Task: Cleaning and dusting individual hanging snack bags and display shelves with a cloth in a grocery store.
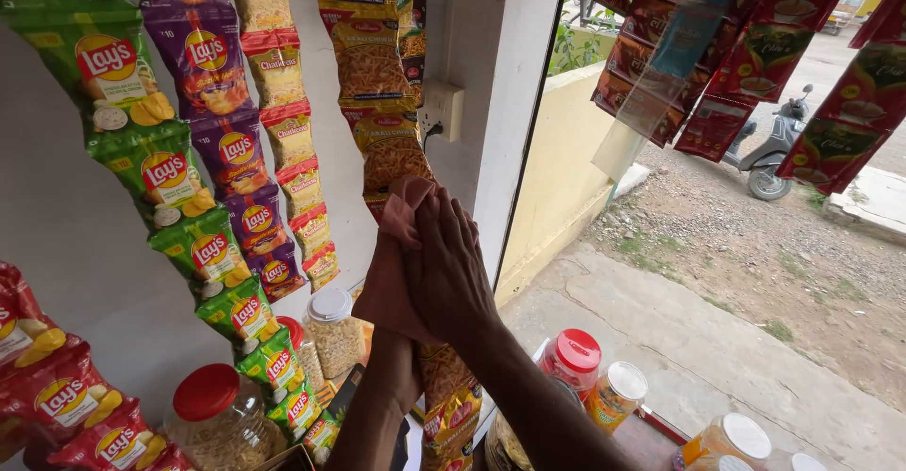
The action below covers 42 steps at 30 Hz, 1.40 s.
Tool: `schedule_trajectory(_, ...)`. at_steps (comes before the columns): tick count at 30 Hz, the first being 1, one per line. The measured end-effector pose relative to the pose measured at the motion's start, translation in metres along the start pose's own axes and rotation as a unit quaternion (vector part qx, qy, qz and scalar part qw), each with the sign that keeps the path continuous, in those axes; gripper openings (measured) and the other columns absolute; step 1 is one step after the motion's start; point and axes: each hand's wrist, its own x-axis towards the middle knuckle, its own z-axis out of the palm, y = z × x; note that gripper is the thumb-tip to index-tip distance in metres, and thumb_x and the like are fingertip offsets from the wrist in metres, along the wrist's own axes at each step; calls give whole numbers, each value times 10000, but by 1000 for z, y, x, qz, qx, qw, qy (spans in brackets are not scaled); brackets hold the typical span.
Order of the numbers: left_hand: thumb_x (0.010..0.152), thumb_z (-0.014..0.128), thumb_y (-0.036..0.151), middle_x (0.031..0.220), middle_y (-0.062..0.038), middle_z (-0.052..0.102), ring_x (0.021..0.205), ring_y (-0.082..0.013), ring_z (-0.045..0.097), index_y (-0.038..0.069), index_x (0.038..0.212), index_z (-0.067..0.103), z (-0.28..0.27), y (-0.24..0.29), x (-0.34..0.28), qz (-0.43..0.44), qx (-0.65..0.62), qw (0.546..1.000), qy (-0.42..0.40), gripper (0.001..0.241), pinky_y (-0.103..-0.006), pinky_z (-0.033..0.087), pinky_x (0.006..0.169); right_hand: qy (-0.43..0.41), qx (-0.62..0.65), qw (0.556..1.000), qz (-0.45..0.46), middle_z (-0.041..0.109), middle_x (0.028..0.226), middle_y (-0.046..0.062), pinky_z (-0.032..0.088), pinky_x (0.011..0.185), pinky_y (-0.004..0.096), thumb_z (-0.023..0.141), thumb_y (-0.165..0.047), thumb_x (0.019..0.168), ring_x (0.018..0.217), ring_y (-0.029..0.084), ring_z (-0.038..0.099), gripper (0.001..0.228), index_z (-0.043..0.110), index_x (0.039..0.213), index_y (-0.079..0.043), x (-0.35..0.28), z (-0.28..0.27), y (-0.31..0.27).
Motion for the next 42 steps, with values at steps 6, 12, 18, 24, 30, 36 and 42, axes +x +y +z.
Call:
schedule_trajectory(6, 1072, 478, 353, 1502, -155, 493, 1357, -231, 522, 55, 1552, 359, -16, 21, 28, 190, 21, 955, -227, 578, -370, 467, 1119, -12, 20, 999, -42, 338, 1621, 330, 239, 1242, 556, 563, -168, 986, 1520, 517, 307, 612, 395, 1530, 58, -51, -21, -27)
schedule_trajectory(12, 984, 412, 531, 1230, -179, 640, 1106, -309, 612, 6, 1377, 510, -33, 11, 42, -106, -164, 973, -120, 663, -419, 545, 936, -20, -14, 999, -39, 354, 1593, 314, 200, 1221, 603, 646, -199, 964, 1519, 505, 290, 583, 449, 1460, 36, -97, -14, -23)
schedule_trajectory(18, 1047, 458, 342, 1282, -106, 630, 1238, -214, 634, 59, 1406, 486, 10, 22, 9, 87, -84, 948, -295, 459, -338, 507, 1111, 79, 16, 993, -86, 345, 1632, 315, 249, 1274, 573, 569, -107, 1001, 1553, 489, 299, 573, 417, 1515, 93, -30, 3, -2)
schedule_trajectory(24, 989, 504, 349, 1388, -44, 601, 1248, -223, 584, 167, 1473, 467, -17, 3, 20, 26, -47, 999, 0, 519, -422, 529, 995, 52, 40, 996, -67, 398, 1630, 250, 284, 1304, 528, 549, -150, 1001, 1559, 448, 351, 540, 464, 1509, 14, 20, 9, 1)
schedule_trajectory(30, 1032, 434, 325, 1541, -70, 503, 1418, -208, 489, 83, 1541, 401, 19, 55, 3, 73, -154, 942, -290, 565, -444, 417, 1192, -36, 41, 998, -14, 332, 1601, 305, 174, 1200, 633, 630, -292, 966, 1519, 495, 242, 612, 485, 1481, 5, -49, 1, -18)
schedule_trajectory(36, 1133, 398, 325, 1554, -184, 470, 1410, -289, 480, -18, 1513, 406, 30, 57, 2, 99, -66, 952, -281, 512, -496, 385, 1175, -10, 12, 999, -46, 337, 1633, 288, 198, 1223, 612, 591, -227, 967, 1540, 492, 247, 557, 495, 1473, -15, -57, 18, 11)
schedule_trajectory(42, 1042, 343, 467, 1599, -51, 455, 1440, -240, 461, 202, 1533, 417, 28, 39, 37, 63, -168, 945, -273, 563, -425, 365, 1197, 4, 33, 998, -62, 341, 1640, 283, 257, 1221, 585, 545, -180, 1000, 1534, 474, 295, 566, 451, 1523, 14, -1, 8, 15)
